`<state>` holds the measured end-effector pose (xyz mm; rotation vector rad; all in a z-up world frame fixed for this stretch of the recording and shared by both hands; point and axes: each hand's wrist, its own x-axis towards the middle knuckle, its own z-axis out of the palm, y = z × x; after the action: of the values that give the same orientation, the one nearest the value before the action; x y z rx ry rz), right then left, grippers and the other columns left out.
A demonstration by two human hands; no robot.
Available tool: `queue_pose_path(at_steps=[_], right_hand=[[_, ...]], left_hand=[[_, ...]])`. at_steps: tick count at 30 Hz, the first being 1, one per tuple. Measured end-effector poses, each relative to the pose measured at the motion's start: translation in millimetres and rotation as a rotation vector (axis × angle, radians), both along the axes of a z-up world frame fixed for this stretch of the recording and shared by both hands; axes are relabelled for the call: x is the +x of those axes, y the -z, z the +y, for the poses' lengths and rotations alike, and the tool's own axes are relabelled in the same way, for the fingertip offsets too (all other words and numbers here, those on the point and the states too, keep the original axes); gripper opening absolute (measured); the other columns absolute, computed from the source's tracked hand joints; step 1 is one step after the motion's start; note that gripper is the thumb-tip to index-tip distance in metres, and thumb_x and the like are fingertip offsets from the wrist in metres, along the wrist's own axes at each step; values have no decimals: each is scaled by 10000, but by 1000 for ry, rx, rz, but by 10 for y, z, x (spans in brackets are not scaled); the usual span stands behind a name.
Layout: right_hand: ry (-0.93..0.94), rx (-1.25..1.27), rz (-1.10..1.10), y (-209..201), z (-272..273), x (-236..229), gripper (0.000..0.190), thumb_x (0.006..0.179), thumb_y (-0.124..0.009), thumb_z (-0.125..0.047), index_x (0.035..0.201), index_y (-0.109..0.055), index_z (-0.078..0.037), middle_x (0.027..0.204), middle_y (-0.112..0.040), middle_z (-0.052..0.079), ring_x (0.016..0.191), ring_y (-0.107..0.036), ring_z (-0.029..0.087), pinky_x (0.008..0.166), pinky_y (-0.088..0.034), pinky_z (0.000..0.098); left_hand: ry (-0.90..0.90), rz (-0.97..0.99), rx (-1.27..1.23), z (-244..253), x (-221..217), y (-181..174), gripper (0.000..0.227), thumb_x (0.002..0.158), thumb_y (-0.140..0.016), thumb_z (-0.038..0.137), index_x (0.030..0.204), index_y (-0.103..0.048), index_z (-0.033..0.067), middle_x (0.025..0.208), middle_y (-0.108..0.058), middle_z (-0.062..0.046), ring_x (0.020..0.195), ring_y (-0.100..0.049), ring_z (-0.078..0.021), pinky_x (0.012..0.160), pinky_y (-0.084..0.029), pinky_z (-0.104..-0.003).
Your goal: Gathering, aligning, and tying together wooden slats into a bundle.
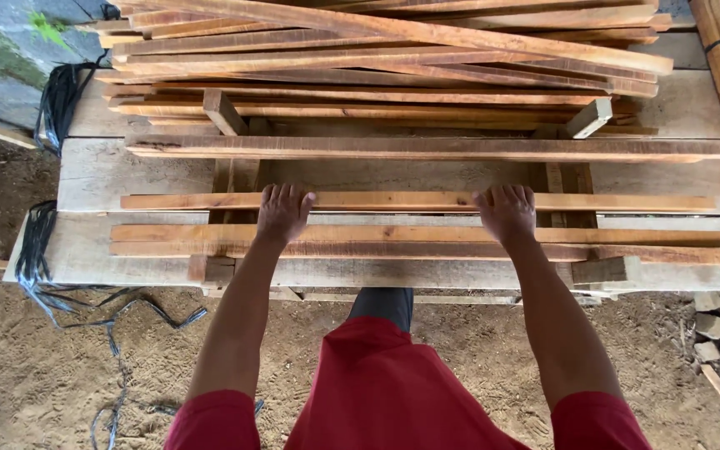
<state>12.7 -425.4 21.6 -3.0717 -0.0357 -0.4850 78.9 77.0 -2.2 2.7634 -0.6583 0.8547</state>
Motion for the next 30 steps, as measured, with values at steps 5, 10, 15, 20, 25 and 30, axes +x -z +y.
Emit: queue_pose_path(at_steps=[5,10,15,20,25,30], right_hand=[[-66,-28,-101,230,-105,-396,329,997,-612,-510,861,-647,-213,838,-689,-2,880,-720,207,939,-524,363],[-149,-12,-195,14,-22,-510,282,959,-651,-441,1029,-709,-174,945,-716,38,933,-715,233,977,-517,385],[-124,-41,-219,50,20,-534,302,961,-647,-456,1034,-712,-170,916,-718,44,930,-722,226,1006,-514,371],[-90,84,-208,4,28,-530,389,975,-644,-412,1214,-688,-109,1000,-741,96,986,-727,261,1058,-510,388],[-127,89,-290,192,-59,-461,278,966,-677,-367,1068,-705,-109,972,-729,82,963,-733,276,1034,-537,412],[-107,126,-338,255,-76,-483,234,950,-694,-330,1052,-724,-122,981,-735,46,976,-737,251,1043,-545,404]], left_hand=[[27,17,-35,34,-374,-10,387,1058,-481,472,876,-591,148,735,-596,-67,739,-689,-283,869,-511,-440],[28,1,-54,-17,-454,-90,340,1059,-472,413,926,-627,141,791,-625,-61,786,-699,-287,875,-509,-432],[-10,55,-41,-13,-481,-45,234,1025,-510,369,1005,-654,186,851,-653,-29,852,-705,-255,918,-493,-412],[-49,87,-96,-11,-431,6,191,1000,-566,358,964,-674,205,831,-671,-15,847,-706,-239,922,-495,-401],[-73,34,-89,-42,-442,-40,198,988,-576,364,970,-690,203,821,-678,-13,846,-710,-226,931,-500,-388],[-62,15,-114,-41,-457,-67,215,978,-589,351,1003,-720,183,830,-696,-29,856,-720,-228,946,-503,-386]])
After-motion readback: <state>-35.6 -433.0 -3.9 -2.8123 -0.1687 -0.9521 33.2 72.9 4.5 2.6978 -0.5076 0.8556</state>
